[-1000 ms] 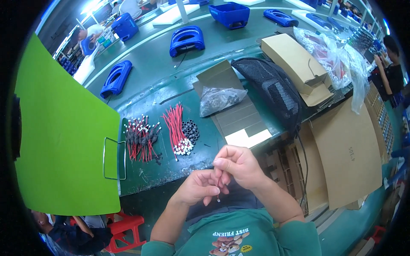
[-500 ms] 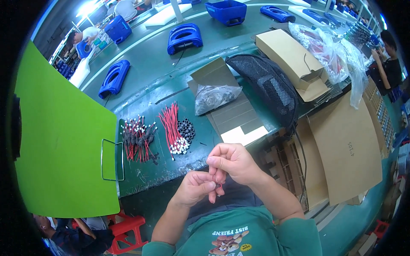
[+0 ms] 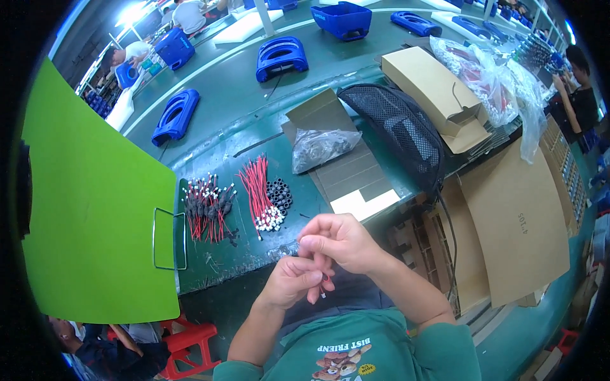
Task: The person assembles small electronic wire harnesses by inserting red wires into black plastic connectors by hand.
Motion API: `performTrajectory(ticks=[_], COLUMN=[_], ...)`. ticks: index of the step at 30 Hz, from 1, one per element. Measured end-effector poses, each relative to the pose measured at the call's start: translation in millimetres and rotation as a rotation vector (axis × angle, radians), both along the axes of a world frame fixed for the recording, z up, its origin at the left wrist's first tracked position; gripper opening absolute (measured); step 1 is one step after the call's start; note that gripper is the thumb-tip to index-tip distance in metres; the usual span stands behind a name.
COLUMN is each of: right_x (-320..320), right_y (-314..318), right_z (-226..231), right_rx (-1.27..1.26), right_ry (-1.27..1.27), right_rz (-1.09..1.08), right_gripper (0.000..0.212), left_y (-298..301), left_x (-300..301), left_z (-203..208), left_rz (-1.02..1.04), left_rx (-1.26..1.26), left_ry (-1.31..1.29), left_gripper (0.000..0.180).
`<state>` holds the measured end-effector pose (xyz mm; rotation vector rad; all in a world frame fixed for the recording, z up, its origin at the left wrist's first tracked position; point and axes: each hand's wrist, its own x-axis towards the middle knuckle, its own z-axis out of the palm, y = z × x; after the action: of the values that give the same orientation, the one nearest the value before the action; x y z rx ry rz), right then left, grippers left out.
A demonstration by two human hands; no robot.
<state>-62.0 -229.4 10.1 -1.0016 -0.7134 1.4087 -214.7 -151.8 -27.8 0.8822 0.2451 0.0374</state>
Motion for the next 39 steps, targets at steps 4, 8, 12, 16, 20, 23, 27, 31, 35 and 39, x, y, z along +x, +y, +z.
performTrajectory(ticks=[4,8,12,16,20,23,27,31,35,39], right_x=[-8.8,-27.5,-33.8,-32.8,-30.4,-24.3,-24.0,-15.1,-15.7,-14.7], right_y=[-8.5,-17.9,-14.1,-15.5,-16.2,-18.7,-21.7,-24.0,-16.4,-16.5], right_z=[-12.3,-18.1,-16.4,-12.0,-17.3,-17.4,-18.6,-17.9,-1.8,-20.0], right_rx=[0.013,-0.082,-0.077,0.078,0.169,0.124,0.134,0.184,0.205,0.275], right_ry=[-0.143,-0.248,-0.276,-0.639,-0.812,-0.773,-0.693,-0.609,-0.652,-0.692], right_rz=[-0.438,-0.211,-0.173,-0.148,-0.132,-0.058,0.026,-0.166,-0.372,-0.49], right_gripper=[0.011,0.017,0.015,0.013,0.012,0.013,0.014,0.013,0.006,0.005], left_y=[2.4,3.2,0.9,4.8,5.7,2.5,-2.5,2.0,-1.3,-6.0], left_x=[-0.4,1.1,2.9,-0.8,-0.3,-1.0,-1.0,2.7,2.2,7.0], left_z=[-0.2,0.7,6.0,-0.9,-3.9,-5.4,-6.8,-0.4,12.4,12.9], left_rz=[0.232,0.495,0.545,0.56,0.536,0.523,0.504,0.448,0.288,0.371], left_rx=[-0.029,-0.097,-0.128,-0.148,-0.175,-0.251,-0.298,-0.26,0.222,0.237], left_ry=[-0.036,-0.088,-0.054,-0.113,-0.143,-0.119,-0.15,-0.095,0.106,0.074], left_gripper=[0.02,0.02,0.019,0.018,0.017,0.016,0.016,0.015,0.009,0.01])
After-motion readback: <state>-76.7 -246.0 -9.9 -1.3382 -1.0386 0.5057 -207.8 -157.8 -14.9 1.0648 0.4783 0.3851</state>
